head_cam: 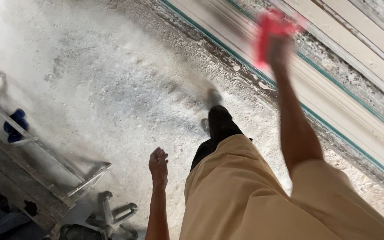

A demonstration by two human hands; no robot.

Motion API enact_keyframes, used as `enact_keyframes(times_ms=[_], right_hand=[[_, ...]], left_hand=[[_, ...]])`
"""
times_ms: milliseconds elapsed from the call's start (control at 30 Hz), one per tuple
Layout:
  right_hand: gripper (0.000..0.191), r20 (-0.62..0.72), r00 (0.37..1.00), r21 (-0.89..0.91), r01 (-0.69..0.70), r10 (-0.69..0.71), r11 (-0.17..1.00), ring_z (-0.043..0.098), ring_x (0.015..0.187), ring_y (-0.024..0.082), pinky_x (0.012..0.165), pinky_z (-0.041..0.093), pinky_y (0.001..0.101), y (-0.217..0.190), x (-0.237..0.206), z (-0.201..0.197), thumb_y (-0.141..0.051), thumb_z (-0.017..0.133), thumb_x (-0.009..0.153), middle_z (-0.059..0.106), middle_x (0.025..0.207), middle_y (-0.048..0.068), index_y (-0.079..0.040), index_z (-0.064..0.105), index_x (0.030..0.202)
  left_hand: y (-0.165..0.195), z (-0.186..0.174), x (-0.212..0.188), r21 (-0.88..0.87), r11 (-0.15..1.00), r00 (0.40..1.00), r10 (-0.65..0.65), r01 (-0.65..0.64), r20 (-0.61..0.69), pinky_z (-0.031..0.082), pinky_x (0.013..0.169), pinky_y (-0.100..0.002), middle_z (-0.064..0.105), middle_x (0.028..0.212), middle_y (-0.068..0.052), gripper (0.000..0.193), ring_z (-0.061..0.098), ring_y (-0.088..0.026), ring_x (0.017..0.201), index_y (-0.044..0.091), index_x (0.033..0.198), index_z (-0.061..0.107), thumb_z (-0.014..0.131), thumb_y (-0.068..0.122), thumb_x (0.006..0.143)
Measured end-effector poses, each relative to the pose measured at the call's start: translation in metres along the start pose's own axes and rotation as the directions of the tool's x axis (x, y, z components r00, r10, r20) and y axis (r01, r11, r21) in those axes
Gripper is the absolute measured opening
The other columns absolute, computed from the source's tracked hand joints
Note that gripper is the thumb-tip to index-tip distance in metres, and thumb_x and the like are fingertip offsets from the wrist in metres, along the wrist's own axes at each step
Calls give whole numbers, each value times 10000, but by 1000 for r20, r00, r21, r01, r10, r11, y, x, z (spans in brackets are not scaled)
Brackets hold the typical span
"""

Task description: The person handles long plaster cornice mold strips on a work table, then mixes plaster slurry in a bowl at a tap and fills a green cloth mold with the plaster mixture by hand. They return to the table and brush the mold strips with a red brush, then wipe along the table surface by hand.

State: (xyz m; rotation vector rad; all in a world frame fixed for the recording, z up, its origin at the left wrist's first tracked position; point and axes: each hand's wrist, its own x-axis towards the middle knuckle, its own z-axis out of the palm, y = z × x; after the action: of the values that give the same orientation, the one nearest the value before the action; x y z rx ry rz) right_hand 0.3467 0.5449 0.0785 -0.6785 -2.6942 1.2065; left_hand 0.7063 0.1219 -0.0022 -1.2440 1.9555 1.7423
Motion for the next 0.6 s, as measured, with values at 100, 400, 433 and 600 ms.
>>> enact_keyframes(times_ms=[100, 400, 433, 600], right_hand=[[474, -294, 946, -510, -36, -135, 860, 667, 844, 392, 663, 518, 549, 86, -13, -70, -356, 617, 1079, 674, 1021, 259, 64, 565, 1294], [679, -305, 940, -414, -278, 155, 867, 702, 976, 244, 836, 540, 453, 38, 52, 31, -721, 555, 995, 747, 1124, 128, -136, 690, 1314], [714, -224, 953, -398, -282, 206, 873, 703, 978, 231, 846, 539, 445, 5, 65, 59, -762, 546, 991, 754, 1126, 120, -147, 700, 1320], [468, -81, 996, -164, 31, -44, 986, 699, 807, 306, 684, 529, 473, -137, 102, 172, -543, 608, 966, 739, 930, 140, -134, 697, 1174]], left_hand=[[-18, -5, 10, -47, 996, 997, -76, 76, -5, 551, 822, -343, 684, 1177, -76, 447, 674, -175, 1017, 12, 1392, 560, 594, 238, 1007], [83, 42, 92, 69, 990, 989, 120, -126, 85, 542, 763, -307, 693, 1084, -73, 424, 655, -162, 952, -14, 1345, 590, 603, 259, 1020], [101, 48, 101, 91, 986, 988, 130, -137, 86, 533, 751, -312, 692, 1071, -84, 426, 636, -173, 923, -13, 1355, 592, 610, 249, 1020], [165, 43, 142, 224, 859, 887, 435, -460, 153, 545, 849, -281, 692, 1181, -66, 372, 669, -139, 1013, -31, 1318, 620, 625, 206, 1031]])
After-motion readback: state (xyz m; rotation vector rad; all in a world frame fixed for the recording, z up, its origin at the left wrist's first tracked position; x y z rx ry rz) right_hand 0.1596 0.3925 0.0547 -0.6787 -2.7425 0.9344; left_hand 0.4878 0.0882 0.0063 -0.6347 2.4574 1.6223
